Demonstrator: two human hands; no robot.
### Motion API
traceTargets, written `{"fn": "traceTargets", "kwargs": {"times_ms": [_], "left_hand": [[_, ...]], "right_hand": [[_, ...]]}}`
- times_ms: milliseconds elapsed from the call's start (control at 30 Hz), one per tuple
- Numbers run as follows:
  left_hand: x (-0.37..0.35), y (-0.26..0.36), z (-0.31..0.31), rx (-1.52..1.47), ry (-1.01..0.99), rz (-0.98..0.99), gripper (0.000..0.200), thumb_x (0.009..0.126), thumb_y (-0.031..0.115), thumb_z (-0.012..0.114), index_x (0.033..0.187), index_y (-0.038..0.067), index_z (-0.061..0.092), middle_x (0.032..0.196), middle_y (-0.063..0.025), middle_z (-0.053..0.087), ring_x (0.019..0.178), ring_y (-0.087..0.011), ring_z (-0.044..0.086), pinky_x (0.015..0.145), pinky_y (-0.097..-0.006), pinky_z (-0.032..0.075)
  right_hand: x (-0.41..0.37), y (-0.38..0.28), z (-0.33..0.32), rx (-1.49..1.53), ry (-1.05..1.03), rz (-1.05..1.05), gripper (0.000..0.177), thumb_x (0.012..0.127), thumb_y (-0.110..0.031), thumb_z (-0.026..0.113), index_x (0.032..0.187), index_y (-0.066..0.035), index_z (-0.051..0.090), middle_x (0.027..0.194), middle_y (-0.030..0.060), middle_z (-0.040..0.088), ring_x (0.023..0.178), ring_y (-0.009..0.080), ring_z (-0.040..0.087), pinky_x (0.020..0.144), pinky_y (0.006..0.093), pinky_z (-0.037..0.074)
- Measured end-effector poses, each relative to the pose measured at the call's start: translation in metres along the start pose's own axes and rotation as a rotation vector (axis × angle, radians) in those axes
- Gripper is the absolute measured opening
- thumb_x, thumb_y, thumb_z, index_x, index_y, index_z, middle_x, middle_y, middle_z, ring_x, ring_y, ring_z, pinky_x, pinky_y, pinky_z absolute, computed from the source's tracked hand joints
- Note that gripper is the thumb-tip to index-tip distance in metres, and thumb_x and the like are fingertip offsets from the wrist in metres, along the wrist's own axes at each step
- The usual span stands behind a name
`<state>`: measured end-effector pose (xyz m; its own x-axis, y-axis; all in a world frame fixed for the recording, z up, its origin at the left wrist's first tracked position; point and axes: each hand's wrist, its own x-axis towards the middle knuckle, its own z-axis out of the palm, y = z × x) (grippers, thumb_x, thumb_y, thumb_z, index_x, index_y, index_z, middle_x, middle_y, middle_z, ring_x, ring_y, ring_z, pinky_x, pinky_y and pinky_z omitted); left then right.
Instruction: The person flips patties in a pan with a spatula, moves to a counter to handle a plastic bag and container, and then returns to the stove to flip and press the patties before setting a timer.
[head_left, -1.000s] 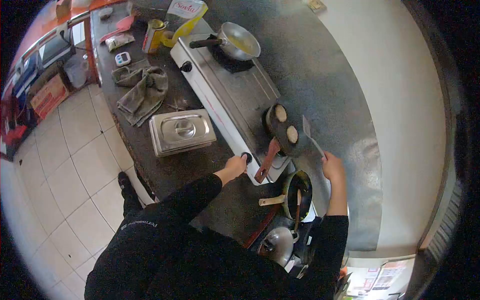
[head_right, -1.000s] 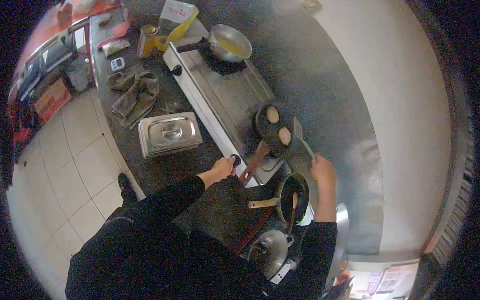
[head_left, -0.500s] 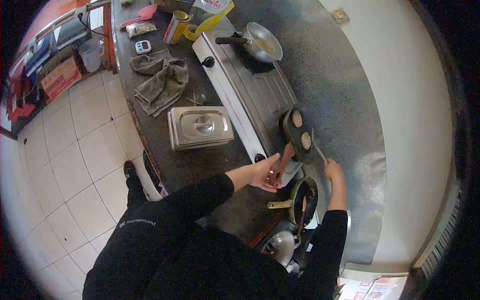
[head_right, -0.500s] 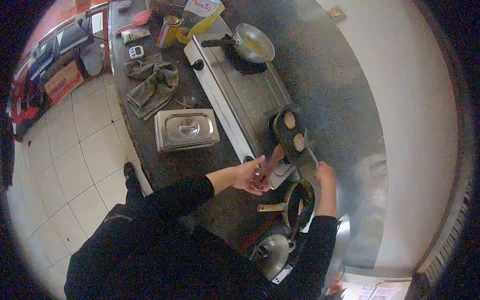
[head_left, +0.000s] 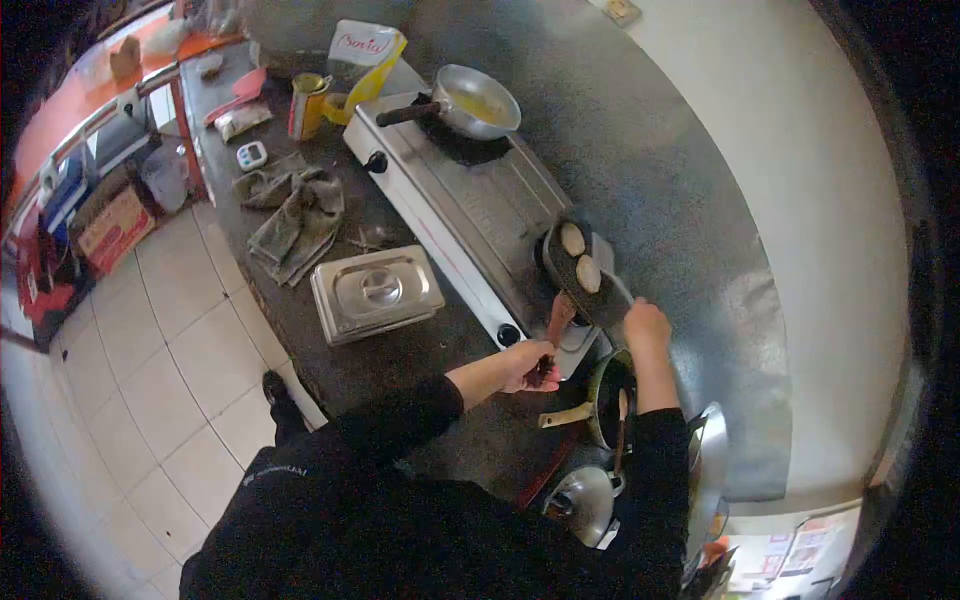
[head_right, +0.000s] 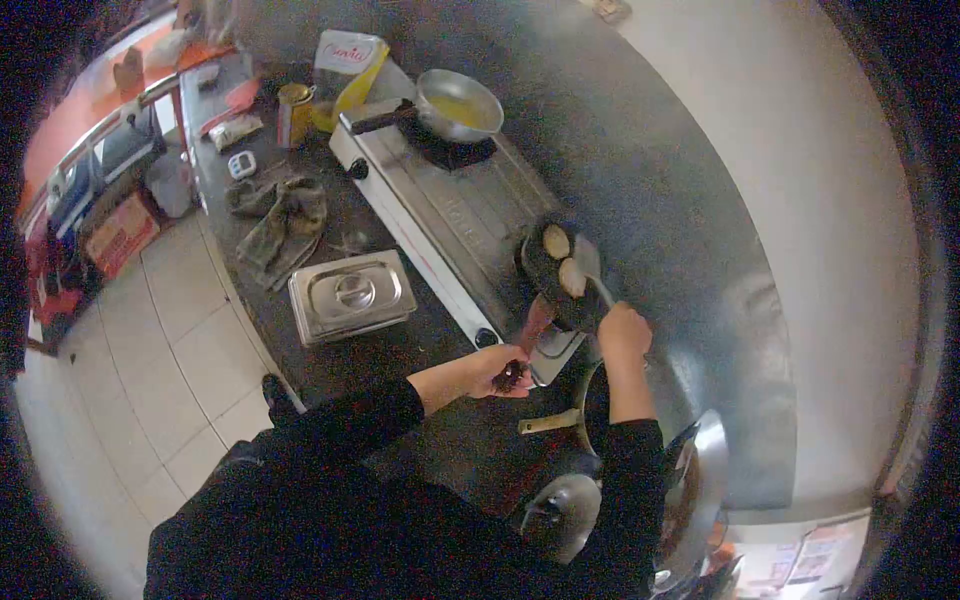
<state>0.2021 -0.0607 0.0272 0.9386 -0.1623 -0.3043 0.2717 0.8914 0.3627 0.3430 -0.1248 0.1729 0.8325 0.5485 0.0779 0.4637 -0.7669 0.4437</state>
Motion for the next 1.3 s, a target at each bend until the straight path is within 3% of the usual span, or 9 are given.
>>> {"fn": "traceTargets", "kwargs": {"times_ms": [133,267,600,700,1000,1100,1300], "left_hand": [[0.008,0.004,-0.004,0.02,-0.022,0.006,0.009,0.078,0.017,0.047,0.083,0.011,0.044,0.068,-0.0007,0.049,0.054,-0.0103,0.047,0.046,-0.0239,0.043],[0.001,0.005,0.005,0.026,0.035,0.02,0.011,0.077,0.017,0.053,0.08,0.015,0.042,0.062,0.0031,0.04,0.048,-0.0054,0.033,0.039,-0.0174,0.026],[0.0,0.004,0.006,0.017,0.019,0.03,0.013,0.079,0.019,0.053,0.087,0.015,0.043,0.064,0.0036,0.04,0.048,-0.0058,0.033,0.04,-0.0196,0.026],[0.001,0.003,0.006,0.02,0.055,0.012,0.014,0.079,0.019,0.053,0.089,0.016,0.042,0.065,0.0037,0.039,0.048,-0.0057,0.033,0.04,-0.0196,0.026],[-0.002,0.004,0.013,0.039,0.1,0.017,0.015,0.08,0.018,0.052,0.09,0.015,0.042,0.067,0.0027,0.04,0.049,-0.0061,0.033,0.04,-0.0199,0.027],[-0.001,0.006,0.012,0.072,0.097,-0.007,0.014,0.08,0.019,0.051,0.09,0.015,0.042,0.067,0.0024,0.04,0.049,-0.0065,0.034,0.041,-0.0196,0.028],[0.0,0.006,0.01,0.055,0.053,0.004,0.013,0.081,0.02,0.051,0.089,0.014,0.043,0.065,0.0028,0.041,0.049,-0.0067,0.036,0.041,-0.0194,0.029]], "right_hand": [[0.004,-0.006,0.028,0.019,-0.031,0.0,0.021,0.076,-0.015,0.043,0.085,-0.002,0.057,0.086,0.0164,0.059,0.081,0.03,0.058,0.068,0.0382,0.047],[0.007,-0.002,0.043,0.057,-0.038,-0.014,0.018,0.075,-0.012,0.046,0.084,-0.004,0.059,0.088,0.0148,0.06,0.081,0.0287,0.059,0.066,0.038,0.048],[0.015,0.014,0.042,0.058,-0.2,-0.099,0.025,0.08,-0.012,0.035,0.092,-0.004,0.056,0.097,0.0161,0.056,0.089,0.0313,0.055,0.072,0.041,0.046],[0.02,0.015,0.039,0.084,-0.301,-0.013,0.025,0.08,-0.012,0.036,0.093,-0.007,0.057,0.099,0.016,0.056,0.089,0.0302,0.056,0.07,0.0413,0.046],[0.017,0.016,0.042,0.102,-0.245,-0.005,0.025,0.08,-0.013,0.037,0.094,-0.003,0.056,0.099,0.0154,0.056,0.09,0.0293,0.055,0.073,0.0401,0.045],[0.025,0.021,0.026,0.054,-0.219,-0.072,0.024,0.08,-0.015,0.038,0.096,-0.004,0.052,0.093,0.0166,0.056,0.084,0.0312,0.056,0.069,0.0415,0.046],[0.054,-0.009,0.003,0.159,-0.064,-0.024,0.021,0.075,-0.012,0.046,0.089,-0.005,0.059,0.087,0.0134,0.059,0.082,0.0284,0.058,0.065,0.0385,0.047]]}}
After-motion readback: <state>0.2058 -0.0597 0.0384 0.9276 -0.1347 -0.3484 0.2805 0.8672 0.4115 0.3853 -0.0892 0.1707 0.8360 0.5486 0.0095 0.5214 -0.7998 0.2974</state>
